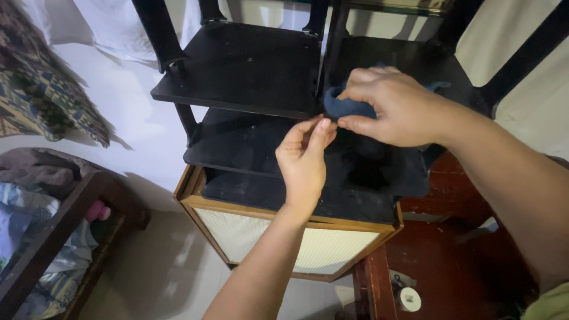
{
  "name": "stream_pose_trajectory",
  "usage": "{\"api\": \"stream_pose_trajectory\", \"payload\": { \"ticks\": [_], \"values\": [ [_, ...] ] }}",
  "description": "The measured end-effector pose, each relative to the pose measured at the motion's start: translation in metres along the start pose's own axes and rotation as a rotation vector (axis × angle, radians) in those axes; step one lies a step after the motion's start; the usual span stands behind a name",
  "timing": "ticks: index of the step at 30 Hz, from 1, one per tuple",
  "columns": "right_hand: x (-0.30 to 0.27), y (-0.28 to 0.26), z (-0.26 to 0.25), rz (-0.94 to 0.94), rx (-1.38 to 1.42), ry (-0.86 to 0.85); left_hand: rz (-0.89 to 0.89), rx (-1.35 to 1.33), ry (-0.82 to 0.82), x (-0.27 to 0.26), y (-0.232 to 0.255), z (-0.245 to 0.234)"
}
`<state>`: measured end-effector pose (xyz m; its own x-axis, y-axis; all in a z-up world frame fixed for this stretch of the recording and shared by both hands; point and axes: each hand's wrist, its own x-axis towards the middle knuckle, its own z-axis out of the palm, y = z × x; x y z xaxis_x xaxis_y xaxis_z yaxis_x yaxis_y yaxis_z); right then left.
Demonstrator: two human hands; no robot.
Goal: The person wipes the surfaces of a black multi-tiered shoe rack using a blue cloth. They systematically clean the top shelf, middle shelves, and the bottom section of the rack.
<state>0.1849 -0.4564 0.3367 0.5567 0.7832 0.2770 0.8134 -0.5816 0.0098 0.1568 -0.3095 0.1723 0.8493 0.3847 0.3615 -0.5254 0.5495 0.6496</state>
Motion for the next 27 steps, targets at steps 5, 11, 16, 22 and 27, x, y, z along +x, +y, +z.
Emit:
{"api": "stream_pose_trajectory", "payload": {
  "ticks": [5,11,16,22,27],
  "values": [
    [0.009,-0.006,-0.007,0.074,0.136,-0.122,-0.060,-0.051,-0.025,0.007,-0.002,-0.003],
    [0.031,-0.007,-0.014,0.060,0.331,-0.201,-0.063,-0.078,-0.021,0.006,-0.005,-0.003],
    [0.041,-0.022,-0.015,0.165,0.261,-0.246,-0.025,-0.131,-0.072,0.007,-0.007,-0.008],
    [0.049,-0.052,-0.030,0.108,0.341,-0.292,-0.045,-0.076,-0.091,0.004,0.000,-0.019],
    [0.052,-0.082,-0.027,-0.079,0.505,-0.252,-0.072,0.005,-0.191,-0.005,0.002,-0.053]
  ]
}}
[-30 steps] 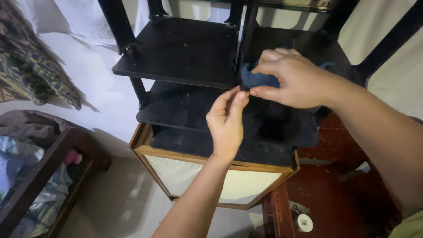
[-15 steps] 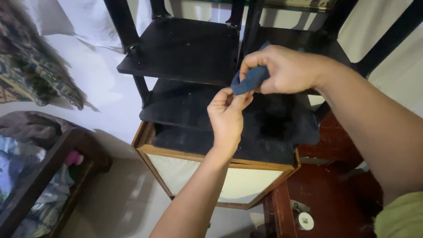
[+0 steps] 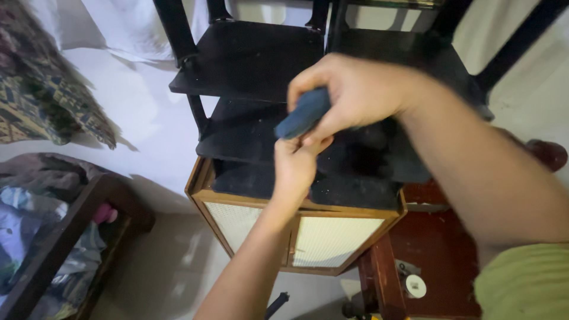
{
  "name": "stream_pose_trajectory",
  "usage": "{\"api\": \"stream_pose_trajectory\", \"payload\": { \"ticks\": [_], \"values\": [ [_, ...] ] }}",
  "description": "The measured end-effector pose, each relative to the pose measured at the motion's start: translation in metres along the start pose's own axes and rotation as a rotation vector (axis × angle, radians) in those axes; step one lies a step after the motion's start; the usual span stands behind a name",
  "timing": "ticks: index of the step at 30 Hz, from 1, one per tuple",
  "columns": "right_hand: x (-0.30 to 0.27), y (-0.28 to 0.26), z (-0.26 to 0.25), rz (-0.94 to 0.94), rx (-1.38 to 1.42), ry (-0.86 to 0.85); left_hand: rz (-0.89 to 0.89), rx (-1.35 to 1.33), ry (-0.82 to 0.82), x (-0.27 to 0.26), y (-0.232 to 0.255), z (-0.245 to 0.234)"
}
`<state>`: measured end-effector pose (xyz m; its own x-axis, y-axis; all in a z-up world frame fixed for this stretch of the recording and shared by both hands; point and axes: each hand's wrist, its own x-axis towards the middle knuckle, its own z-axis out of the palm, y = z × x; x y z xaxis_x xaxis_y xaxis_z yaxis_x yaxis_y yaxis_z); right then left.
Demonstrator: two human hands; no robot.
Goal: The person wipes the surfaces of a black multi-tiered shoe rack using a blue cloth. They systematically clean the top shelf, middle shelves, and the bottom section of the rack.
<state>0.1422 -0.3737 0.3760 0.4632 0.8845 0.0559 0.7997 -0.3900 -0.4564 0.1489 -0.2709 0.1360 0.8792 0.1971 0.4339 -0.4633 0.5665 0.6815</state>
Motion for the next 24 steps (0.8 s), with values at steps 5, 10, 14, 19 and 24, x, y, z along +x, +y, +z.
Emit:
{"api": "stream_pose_trajectory", "payload": {
  "ticks": [5,10,14,19,24],
  "values": [
    [0.011,-0.016,0.066,-0.151,0.081,0.083,0.128,0.711,-0.091,-0.034,0.006,-0.075],
    [0.024,-0.026,0.180,0.037,0.176,0.083,0.183,0.825,-0.314,-0.080,0.045,-0.177],
    [0.042,-0.036,0.274,0.115,0.087,0.139,-0.423,0.746,-0.128,-0.131,0.072,-0.264],
    [0.038,-0.043,0.364,-0.251,-0.062,0.587,-0.595,1.085,-0.062,-0.199,0.059,-0.371],
    [0.037,-0.046,0.404,-0.274,-0.047,0.610,-0.728,1.589,0.307,-0.231,0.040,-0.433]
  ]
}}
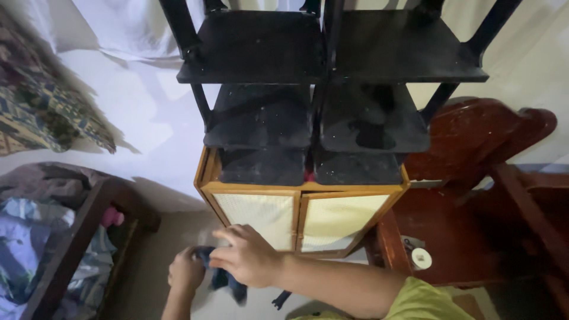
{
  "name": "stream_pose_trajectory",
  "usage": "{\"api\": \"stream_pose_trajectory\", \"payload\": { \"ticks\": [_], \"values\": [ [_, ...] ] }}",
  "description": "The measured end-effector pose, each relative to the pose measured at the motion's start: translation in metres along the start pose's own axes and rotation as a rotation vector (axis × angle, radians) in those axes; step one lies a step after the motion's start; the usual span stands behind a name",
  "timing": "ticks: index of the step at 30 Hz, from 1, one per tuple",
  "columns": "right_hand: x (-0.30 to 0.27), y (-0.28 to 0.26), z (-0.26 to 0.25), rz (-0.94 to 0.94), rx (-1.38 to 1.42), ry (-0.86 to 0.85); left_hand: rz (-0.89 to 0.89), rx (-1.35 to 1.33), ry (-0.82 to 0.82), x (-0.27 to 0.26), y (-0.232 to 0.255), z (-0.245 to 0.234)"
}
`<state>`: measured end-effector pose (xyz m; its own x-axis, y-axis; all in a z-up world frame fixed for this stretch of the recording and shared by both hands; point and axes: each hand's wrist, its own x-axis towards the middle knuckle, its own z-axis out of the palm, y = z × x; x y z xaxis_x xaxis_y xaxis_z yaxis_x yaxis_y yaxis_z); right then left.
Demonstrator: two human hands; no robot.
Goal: The person wipes the surfaces of a black multi-tiered shoe rack using a blue cloth. They systematically clean the top shelf, middle shelves, and the bottom section of the rack.
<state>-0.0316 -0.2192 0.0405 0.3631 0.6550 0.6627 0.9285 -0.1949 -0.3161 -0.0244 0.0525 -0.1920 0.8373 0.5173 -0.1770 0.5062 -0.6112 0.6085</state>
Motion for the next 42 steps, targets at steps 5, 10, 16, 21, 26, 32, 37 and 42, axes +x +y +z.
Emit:
{"api": "stream_pose_trajectory", "payload": {
  "ticks": [5,10,16,21,26,32,37,42],
  "values": [
    [-0.002,0.005,0.001,0.133,0.119,0.005,-0.468,-1.061,-0.310,-0.004,0.036,-0.009],
    [-0.014,0.021,-0.023,0.211,0.131,0.015,-0.317,-1.591,-0.726,-0.041,0.140,-0.034],
    [-0.019,0.038,-0.146,0.726,0.383,0.079,0.196,-1.026,-0.791,-0.094,0.289,-0.076],
    [-0.015,0.019,-0.325,0.889,-0.171,0.484,1.044,-0.469,-0.151,-0.145,0.408,-0.116],
    [0.031,0.065,-0.420,0.291,-0.300,0.663,1.503,-0.309,0.338,-0.164,0.523,-0.113],
    [0.076,0.188,-0.443,0.752,-0.640,-0.207,1.400,-0.073,0.579,-0.142,0.595,-0.078],
    [0.101,0.253,-0.438,1.041,-0.653,-0.448,1.344,-0.052,0.607,-0.133,0.598,-0.059],
    [0.123,0.268,-0.447,1.132,-0.682,-0.333,1.318,-0.106,0.657,-0.136,0.597,-0.056]
  ]
}}
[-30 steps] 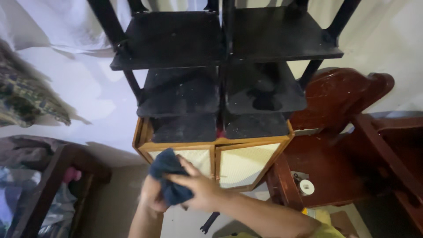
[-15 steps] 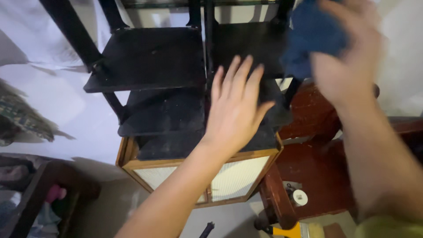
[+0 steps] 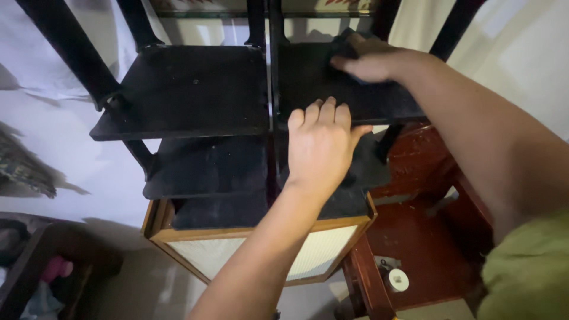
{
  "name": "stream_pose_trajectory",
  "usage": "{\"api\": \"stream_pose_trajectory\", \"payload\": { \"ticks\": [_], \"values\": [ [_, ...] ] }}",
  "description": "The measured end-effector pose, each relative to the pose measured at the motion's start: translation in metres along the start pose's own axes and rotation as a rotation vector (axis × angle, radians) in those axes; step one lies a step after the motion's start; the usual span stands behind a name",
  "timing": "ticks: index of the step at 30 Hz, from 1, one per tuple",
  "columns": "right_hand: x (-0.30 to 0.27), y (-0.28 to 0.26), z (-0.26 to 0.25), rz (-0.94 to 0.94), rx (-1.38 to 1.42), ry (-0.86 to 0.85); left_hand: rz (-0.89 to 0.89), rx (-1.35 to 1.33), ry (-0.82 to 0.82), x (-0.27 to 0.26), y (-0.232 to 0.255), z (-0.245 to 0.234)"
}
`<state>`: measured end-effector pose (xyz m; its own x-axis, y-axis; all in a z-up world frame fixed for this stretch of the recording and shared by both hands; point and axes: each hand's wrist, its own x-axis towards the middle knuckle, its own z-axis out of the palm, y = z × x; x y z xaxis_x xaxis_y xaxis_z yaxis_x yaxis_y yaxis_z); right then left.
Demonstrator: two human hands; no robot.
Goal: The person wipes the surfaces of a black multi-tiered shoe rack using a blue cloth. They systematically clean the top shelf, middle shelves, and the bottom section of the rack.
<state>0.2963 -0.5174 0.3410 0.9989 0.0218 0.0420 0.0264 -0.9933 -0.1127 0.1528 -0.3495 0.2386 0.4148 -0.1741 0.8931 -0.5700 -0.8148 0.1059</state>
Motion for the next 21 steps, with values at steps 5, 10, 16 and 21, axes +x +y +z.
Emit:
{"api": "stream_pose_trajectory", "payload": {
  "ticks": [5,10,16,21],
  "values": [
    [0.007,-0.003,-0.011,0.083,-0.024,0.017,-0.002,-0.001,0.030,0.000,0.005,0.003],
    [0.030,0.011,-0.005,0.145,-0.177,0.030,0.000,-0.032,0.043,0.000,0.005,0.007],
    [0.038,0.022,0.004,0.071,-0.100,0.062,0.006,0.007,0.052,-0.002,0.002,0.000],
    [-0.009,0.011,-0.001,0.043,-0.154,-0.052,0.008,0.011,0.055,0.000,0.001,-0.001]
  ]
}}
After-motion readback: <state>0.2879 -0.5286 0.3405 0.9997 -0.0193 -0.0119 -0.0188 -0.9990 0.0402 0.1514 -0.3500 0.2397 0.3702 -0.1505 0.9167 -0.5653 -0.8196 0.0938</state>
